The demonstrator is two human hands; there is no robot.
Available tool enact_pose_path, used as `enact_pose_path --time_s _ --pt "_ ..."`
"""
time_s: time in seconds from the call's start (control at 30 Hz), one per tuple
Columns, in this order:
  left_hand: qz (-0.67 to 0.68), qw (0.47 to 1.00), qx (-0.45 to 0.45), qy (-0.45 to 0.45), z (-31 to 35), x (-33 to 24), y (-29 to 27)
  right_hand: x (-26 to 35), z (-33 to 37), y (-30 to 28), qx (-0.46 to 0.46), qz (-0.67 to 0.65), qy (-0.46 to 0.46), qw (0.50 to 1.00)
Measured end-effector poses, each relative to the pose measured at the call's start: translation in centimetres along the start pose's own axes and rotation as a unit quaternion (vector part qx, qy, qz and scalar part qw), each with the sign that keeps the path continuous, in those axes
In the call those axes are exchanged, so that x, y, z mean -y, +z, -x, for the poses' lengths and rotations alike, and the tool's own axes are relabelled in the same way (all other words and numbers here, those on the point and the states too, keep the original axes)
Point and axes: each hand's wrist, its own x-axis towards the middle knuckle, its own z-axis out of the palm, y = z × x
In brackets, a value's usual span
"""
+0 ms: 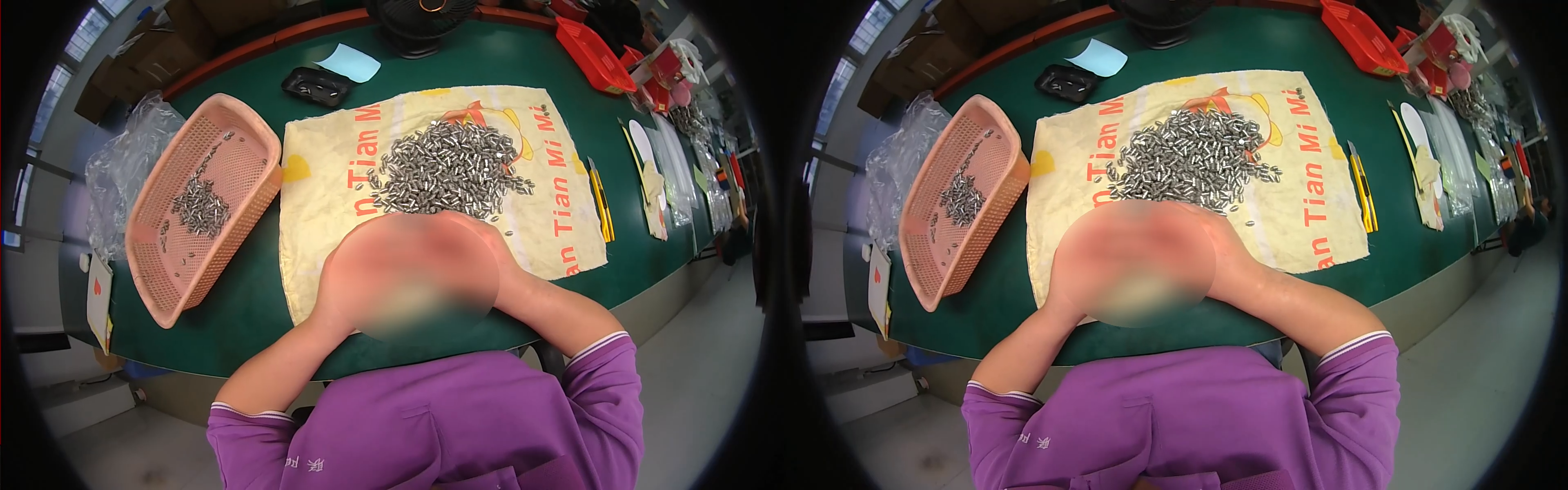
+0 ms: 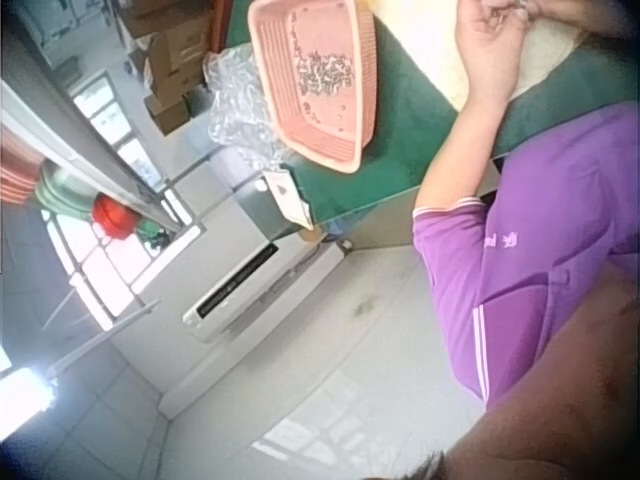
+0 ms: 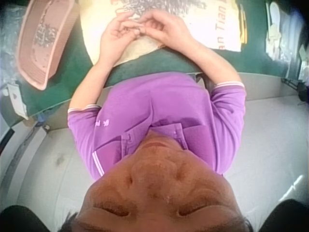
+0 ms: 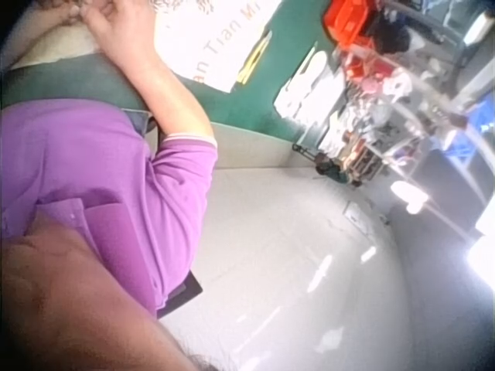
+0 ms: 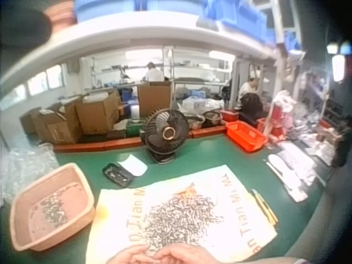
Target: Picking up small metal components from a pile and manually inserting them into a white plastic carrier strip at a workbench.
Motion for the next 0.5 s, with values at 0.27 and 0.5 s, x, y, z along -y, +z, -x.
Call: enact_pose_path --time_s 0.27,0.5 --pt "0.029 0.995 0.008 -0.094 -0.4 -1.5 -0.2 0.3 -0.3 -0.1 -0.019 -0.004 0.012 1.0" --pt "0.078 0.993 0.045 -0.077 -0.8 -0.4 -0.3 0.0 0.8 0.4 -0.06 -0.02 0.031 0.998"
